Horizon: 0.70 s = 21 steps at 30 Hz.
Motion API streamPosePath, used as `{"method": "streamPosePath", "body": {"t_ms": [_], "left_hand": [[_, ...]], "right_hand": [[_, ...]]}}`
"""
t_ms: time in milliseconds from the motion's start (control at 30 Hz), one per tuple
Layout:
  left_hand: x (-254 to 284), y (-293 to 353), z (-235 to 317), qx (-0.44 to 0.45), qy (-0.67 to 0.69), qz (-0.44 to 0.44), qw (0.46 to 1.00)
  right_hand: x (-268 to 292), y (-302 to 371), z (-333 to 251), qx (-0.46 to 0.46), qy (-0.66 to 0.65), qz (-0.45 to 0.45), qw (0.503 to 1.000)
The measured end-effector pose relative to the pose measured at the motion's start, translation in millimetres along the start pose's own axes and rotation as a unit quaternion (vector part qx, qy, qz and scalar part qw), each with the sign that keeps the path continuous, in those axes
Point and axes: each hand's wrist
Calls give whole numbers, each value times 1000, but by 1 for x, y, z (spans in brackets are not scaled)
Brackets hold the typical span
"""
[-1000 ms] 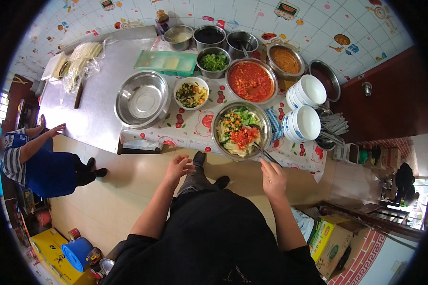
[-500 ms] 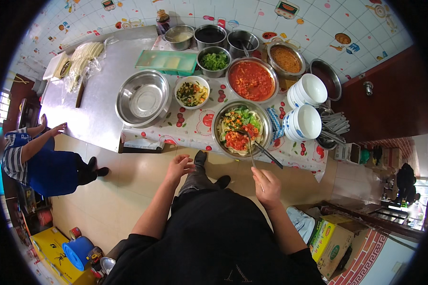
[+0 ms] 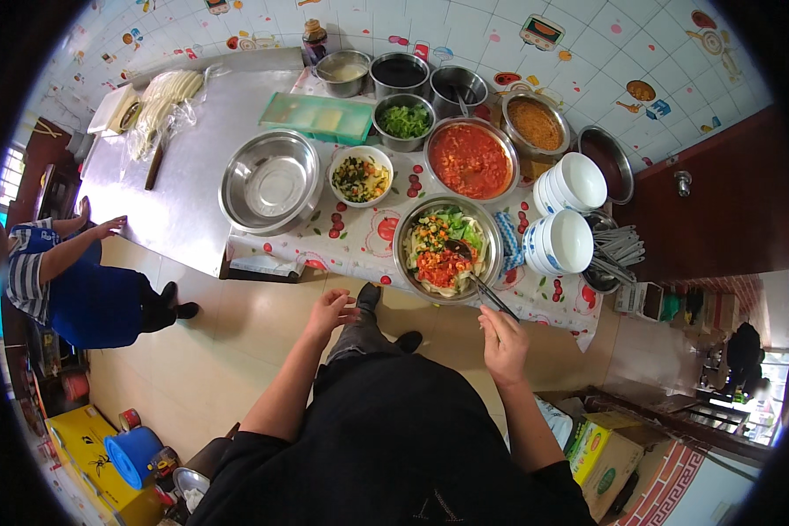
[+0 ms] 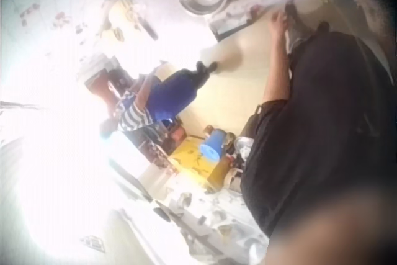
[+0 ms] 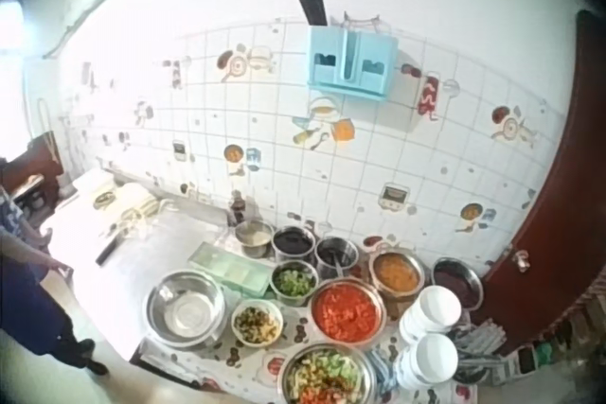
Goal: The person assembles a noodle bowl by adding cooked noodles and vegetables from a large pot, then topping with various sauces and seasonings from containers on the counter. The finished bowl is carried to a dining area and served to a customer.
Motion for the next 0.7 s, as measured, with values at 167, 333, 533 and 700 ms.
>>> {"method": "streamPosePath", "body": {"t_ms": [167,333,533,700], "left_hand": [[-9,7,4,-9,-21,-26,999],[-38,10,8,-20,-84,-78,993],[-73,-13,16,-57,-187,-143,970],[-103,-22,18,-71,-221,-168,958]], "right_hand": [[5,-9,-3,97,75,-44,991],[7,-7,11,109,92,-58,988],[12,-14,23,127,91,-47,987],[18,-15,26,58,48,-9,997]]}}
Point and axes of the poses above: each hand's wrist, its own y-axis away from the middle knuckle, its own x-axis out of the back of the hand, z = x × y, and after that the axes turned 12 degrees about -y, right-handed
